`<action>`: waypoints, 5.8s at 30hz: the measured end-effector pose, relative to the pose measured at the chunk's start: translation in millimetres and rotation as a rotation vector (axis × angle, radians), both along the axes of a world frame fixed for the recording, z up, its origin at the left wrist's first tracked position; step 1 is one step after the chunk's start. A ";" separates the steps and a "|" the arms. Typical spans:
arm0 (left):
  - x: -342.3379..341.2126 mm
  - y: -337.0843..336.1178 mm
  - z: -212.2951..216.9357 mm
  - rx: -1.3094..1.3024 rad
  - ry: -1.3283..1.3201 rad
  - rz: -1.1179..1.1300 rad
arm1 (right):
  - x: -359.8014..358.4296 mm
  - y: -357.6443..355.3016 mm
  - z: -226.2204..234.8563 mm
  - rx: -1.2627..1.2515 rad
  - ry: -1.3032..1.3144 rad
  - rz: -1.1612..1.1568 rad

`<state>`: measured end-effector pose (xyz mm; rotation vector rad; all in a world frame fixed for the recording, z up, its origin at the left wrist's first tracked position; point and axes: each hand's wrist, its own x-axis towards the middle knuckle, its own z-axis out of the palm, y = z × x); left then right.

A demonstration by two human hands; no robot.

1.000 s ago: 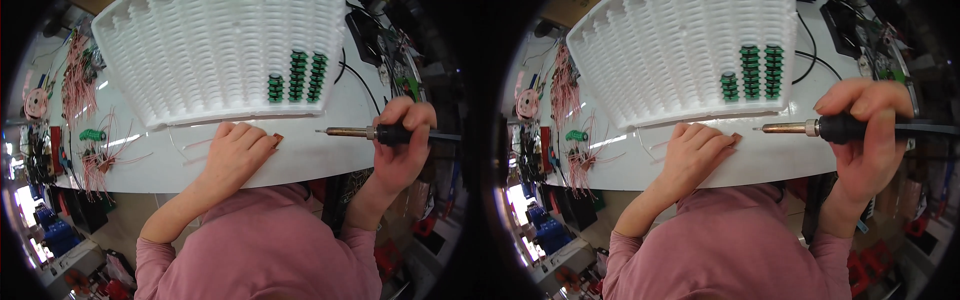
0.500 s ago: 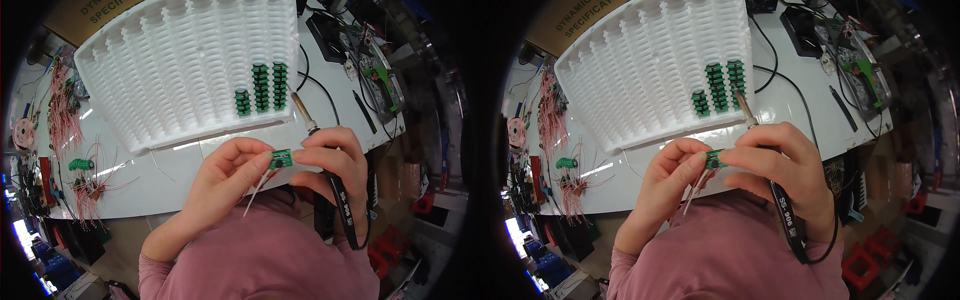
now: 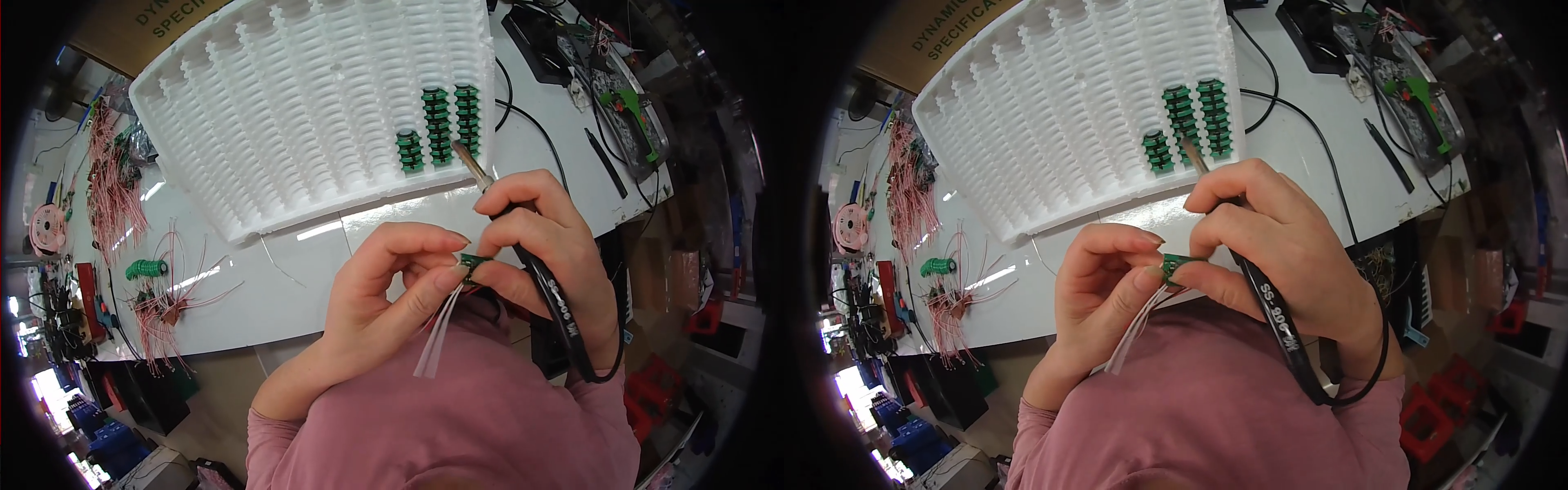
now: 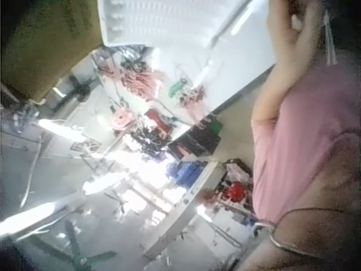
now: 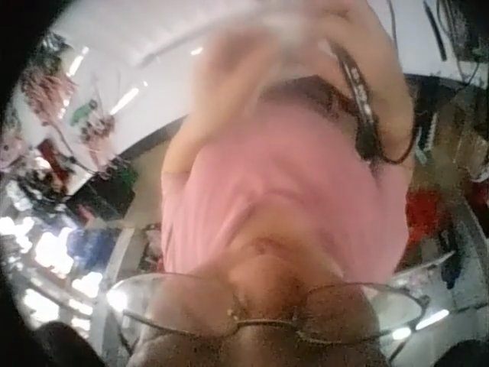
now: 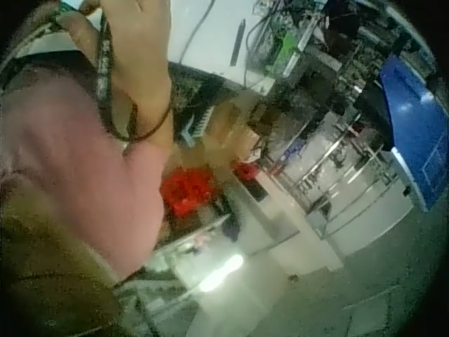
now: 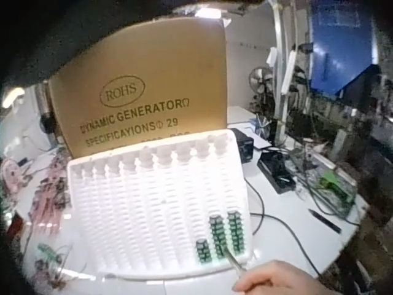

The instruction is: The person opens and looks inside a thermos, then picks up circuit boards with wires and solders the wire ends to small electronic components in a tray using a soldering iron.

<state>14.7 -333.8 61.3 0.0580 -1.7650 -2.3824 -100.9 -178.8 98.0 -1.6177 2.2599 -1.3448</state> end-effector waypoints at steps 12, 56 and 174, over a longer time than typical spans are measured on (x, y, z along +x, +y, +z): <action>-1.8 -7.0 -5.6 -0.410 0.087 0.143 | 1.0 -1.7 -3.3 -0.032 -0.082 -0.113; -6.2 16.9 9.2 -0.376 -0.043 0.107 | -5.9 16.1 3.2 -0.094 -0.119 0.009; -12.0 -12.0 70.6 -0.663 0.031 0.148 | -45.3 -38.5 27.5 -0.297 -0.256 0.336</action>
